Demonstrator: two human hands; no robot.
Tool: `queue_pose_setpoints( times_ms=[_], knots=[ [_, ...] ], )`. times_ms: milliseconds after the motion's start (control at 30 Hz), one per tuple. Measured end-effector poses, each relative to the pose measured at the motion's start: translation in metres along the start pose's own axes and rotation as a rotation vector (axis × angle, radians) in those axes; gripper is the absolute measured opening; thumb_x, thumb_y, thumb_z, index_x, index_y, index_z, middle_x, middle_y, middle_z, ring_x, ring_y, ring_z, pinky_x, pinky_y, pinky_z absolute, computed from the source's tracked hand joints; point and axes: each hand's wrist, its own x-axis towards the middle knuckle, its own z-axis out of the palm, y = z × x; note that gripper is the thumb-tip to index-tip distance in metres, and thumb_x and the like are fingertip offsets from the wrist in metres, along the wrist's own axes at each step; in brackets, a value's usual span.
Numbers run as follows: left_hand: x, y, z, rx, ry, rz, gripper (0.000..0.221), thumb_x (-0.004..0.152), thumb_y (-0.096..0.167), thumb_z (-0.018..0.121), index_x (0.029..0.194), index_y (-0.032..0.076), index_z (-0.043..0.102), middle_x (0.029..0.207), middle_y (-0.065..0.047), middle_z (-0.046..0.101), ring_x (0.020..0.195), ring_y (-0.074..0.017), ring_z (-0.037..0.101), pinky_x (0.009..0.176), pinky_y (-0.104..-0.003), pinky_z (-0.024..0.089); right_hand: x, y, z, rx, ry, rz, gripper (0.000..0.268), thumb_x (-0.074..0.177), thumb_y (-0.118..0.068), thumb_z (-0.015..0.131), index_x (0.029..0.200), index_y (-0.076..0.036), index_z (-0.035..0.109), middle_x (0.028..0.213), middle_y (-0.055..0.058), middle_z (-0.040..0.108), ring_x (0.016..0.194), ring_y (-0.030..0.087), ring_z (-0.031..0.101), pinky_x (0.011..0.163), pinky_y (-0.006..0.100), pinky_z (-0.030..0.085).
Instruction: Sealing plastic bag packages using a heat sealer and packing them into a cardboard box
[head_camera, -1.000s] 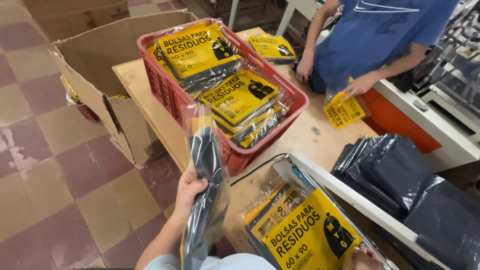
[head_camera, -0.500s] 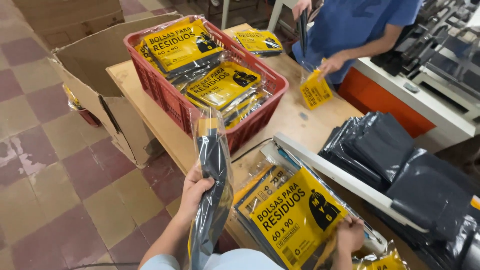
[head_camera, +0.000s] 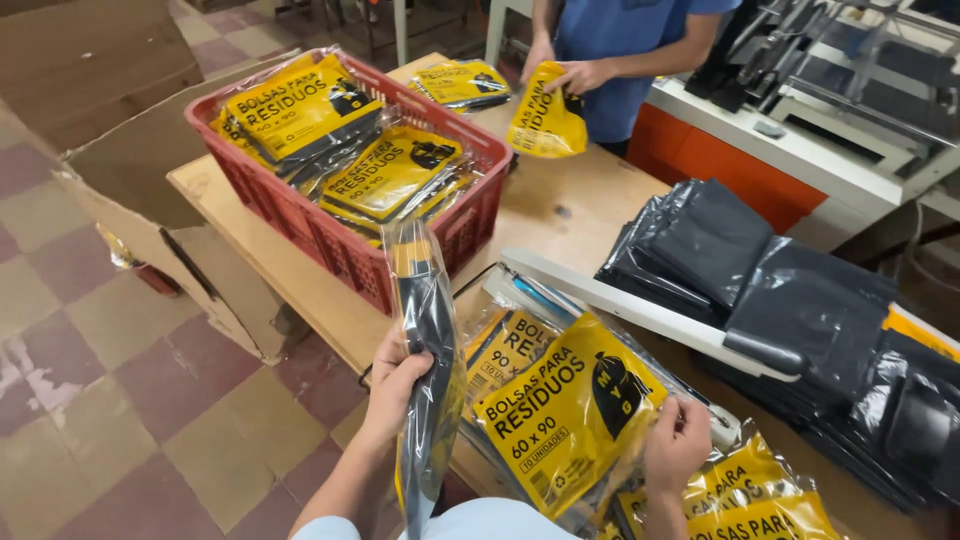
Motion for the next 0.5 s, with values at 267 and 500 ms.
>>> queue_pose_setpoints(
  times_ms=[267,500],
  knots=[
    [-0.003,-0.038,0.023,0.046,0.034,-0.093,0.031,0.084,0.003,0.061,0.114,0.008,0.063,0.079,-0.004,0.068,0.059,-0.0097,0.058,0.053,-0.025,0.05,-0.028,-0.019,-0.072,0.194,0.191,0.086,0.011,0.108,0.001,0.056,0.102,0.004,0.065,0.075,0.012,0.062,0.06,0.012,0.052,0.052,0.021,0.042],
    [-0.008,-0.052,0.06,0.205,-0.012,-0.082,0.024,0.083,0.003,0.057,0.105,0.009,0.064,0.088,-0.002,0.066,0.073,-0.0102,0.058,0.066,-0.027,0.05,-0.046,-0.039,-0.131,-0.054,0.29,0.171,0.008,0.102,0.0,0.06,0.103,0.004,0.068,0.068,0.01,0.06,0.047,0.011,0.038,0.039,0.023,0.026]
  ],
)
